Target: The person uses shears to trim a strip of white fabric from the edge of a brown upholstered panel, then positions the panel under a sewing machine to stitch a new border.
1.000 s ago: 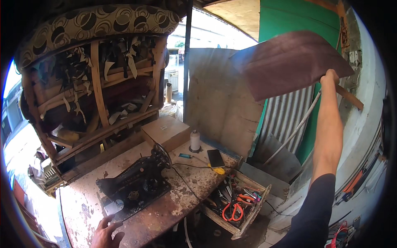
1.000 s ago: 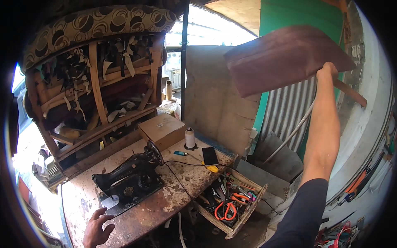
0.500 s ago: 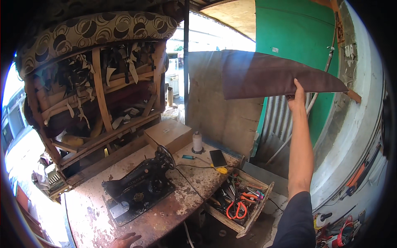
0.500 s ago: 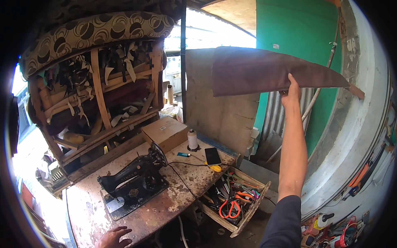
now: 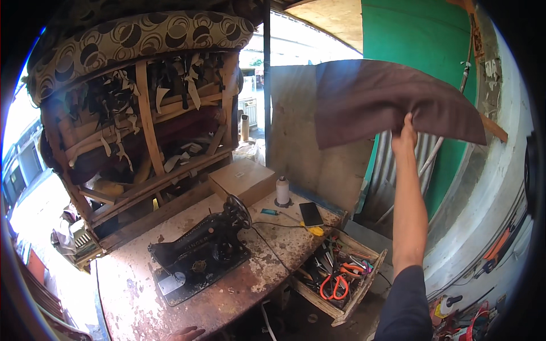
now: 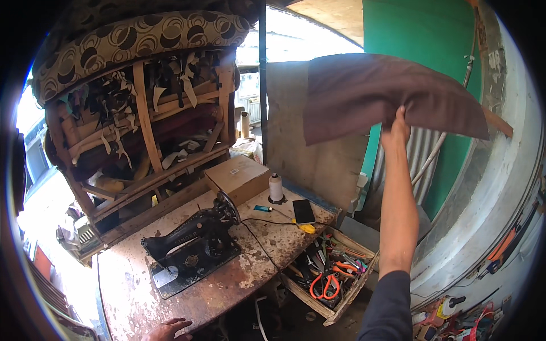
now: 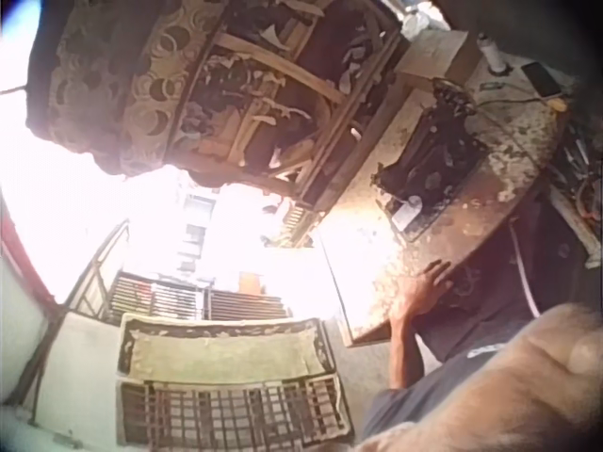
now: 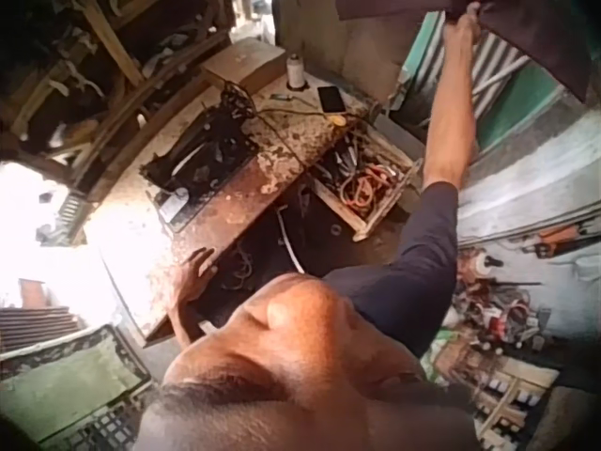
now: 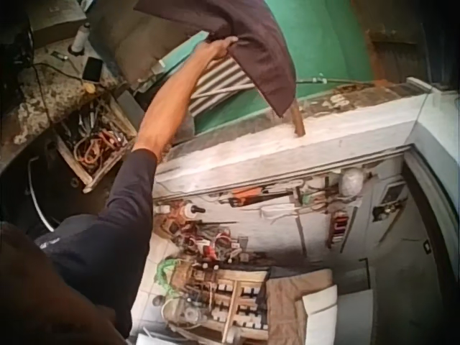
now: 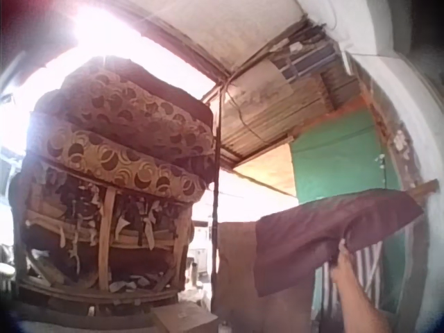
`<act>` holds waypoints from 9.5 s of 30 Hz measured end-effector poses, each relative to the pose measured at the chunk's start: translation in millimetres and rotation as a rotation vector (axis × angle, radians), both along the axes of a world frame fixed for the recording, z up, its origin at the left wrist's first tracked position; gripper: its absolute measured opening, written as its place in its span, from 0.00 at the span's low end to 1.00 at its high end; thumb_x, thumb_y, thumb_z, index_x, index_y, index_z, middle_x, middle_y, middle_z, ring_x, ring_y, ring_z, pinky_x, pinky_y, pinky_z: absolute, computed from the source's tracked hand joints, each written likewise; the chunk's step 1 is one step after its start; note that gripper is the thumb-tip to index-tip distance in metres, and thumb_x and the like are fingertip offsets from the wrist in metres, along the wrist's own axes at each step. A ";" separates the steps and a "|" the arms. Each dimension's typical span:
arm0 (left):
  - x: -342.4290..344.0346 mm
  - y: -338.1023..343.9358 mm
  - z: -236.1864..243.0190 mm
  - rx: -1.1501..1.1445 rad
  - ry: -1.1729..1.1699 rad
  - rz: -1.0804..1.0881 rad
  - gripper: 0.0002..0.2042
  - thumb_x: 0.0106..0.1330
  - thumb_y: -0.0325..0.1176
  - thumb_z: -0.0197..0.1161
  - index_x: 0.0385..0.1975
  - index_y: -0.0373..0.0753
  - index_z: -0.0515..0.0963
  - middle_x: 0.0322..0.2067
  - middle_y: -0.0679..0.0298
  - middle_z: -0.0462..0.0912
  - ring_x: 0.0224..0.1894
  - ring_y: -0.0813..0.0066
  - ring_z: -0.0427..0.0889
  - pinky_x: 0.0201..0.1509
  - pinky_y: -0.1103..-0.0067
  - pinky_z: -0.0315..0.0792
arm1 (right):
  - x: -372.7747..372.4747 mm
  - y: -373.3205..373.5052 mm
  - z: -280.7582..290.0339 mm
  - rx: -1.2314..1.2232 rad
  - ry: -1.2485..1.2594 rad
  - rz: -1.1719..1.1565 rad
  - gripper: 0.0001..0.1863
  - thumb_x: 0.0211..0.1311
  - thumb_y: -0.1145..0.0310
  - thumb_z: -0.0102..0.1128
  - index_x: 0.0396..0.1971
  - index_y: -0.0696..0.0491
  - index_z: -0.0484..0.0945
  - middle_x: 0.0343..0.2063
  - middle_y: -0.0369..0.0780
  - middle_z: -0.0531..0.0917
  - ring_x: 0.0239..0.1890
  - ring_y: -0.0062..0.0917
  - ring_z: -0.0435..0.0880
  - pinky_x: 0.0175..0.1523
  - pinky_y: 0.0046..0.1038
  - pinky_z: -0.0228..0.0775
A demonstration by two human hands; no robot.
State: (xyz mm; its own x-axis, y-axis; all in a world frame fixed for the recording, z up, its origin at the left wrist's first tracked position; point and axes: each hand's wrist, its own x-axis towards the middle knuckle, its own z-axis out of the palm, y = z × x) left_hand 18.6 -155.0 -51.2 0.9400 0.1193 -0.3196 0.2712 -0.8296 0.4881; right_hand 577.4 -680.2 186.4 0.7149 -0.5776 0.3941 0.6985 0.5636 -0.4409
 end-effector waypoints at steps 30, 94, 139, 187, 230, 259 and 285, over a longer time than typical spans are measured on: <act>-24.2 -18.6 -35.2 -0.088 -0.019 -0.026 0.28 0.73 0.41 0.64 0.72 0.44 0.72 0.70 0.51 0.74 0.68 0.50 0.76 0.70 0.60 0.72 | -171.1 201.7 -229.4 -0.732 0.347 0.332 0.10 0.78 0.62 0.60 0.44 0.54 0.83 0.26 0.33 0.81 0.24 0.15 0.80 0.28 0.21 0.73; -741.6 -579.6 -387.6 0.381 -2.011 3.342 0.18 0.73 0.48 0.67 0.56 0.48 0.77 0.48 0.69 0.81 0.46 0.73 0.81 0.43 0.74 0.70 | -501.1 755.4 -396.9 -2.136 -1.392 1.011 0.11 0.81 0.64 0.56 0.53 0.52 0.81 0.28 0.38 0.84 0.26 0.21 0.81 0.31 0.27 0.75; -639.3 -470.9 -315.8 0.540 -2.839 2.518 0.28 0.77 0.54 0.61 0.69 0.42 0.72 0.66 0.59 0.78 0.68 0.61 0.77 0.72 0.58 0.72 | -494.9 711.9 -385.7 -2.052 -1.179 1.144 0.12 0.74 0.68 0.61 0.54 0.50 0.82 0.23 0.41 0.84 0.24 0.23 0.82 0.31 0.29 0.72; -911.1 -467.2 -28.3 1.744 -1.904 2.491 0.27 0.75 0.37 0.62 0.69 0.39 0.62 0.59 0.48 0.78 0.61 0.52 0.80 0.70 0.64 0.72 | -417.5 683.5 -404.5 -2.118 -1.208 1.207 0.18 0.78 0.57 0.60 0.61 0.48 0.81 0.35 0.42 0.87 0.38 0.29 0.84 0.50 0.33 0.78; -147.5 174.9 59.1 0.841 -0.629 1.137 0.12 0.68 0.34 0.60 0.36 0.31 0.85 0.33 0.38 0.85 0.38 0.38 0.87 0.46 0.54 0.82 | -647.0 518.7 -375.8 -0.832 -0.493 2.074 0.75 0.55 0.56 0.85 0.82 0.48 0.25 0.78 0.58 0.53 0.78 0.50 0.62 0.74 0.54 0.64; -11.9 264.9 -139.9 0.465 -0.180 0.746 0.28 0.82 0.53 0.42 0.78 0.54 0.64 0.81 0.56 0.56 0.84 0.54 0.49 0.84 0.49 0.40 | -445.0 501.2 -265.8 -1.562 -0.615 0.341 0.33 0.76 0.50 0.60 0.74 0.49 0.70 0.74 0.50 0.69 0.78 0.49 0.64 0.78 0.58 0.54; -52.4 440.5 -144.5 0.317 -0.365 1.779 0.22 0.69 0.46 0.63 0.52 0.34 0.84 0.58 0.44 0.79 0.65 0.46 0.75 0.69 0.55 0.67 | -284.4 799.7 -379.5 -2.215 0.201 -0.015 0.26 0.69 0.48 0.65 0.55 0.53 0.83 0.60 0.49 0.80 0.71 0.46 0.72 0.67 0.54 0.73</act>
State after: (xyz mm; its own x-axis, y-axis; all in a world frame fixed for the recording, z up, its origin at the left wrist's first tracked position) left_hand -33.8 285.4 -195.7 -0.3399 0.9374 0.0762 0.7538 0.2231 0.6180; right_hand 293.0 119.5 -193.2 0.8184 0.5476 0.1742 0.5744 -0.7884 -0.2202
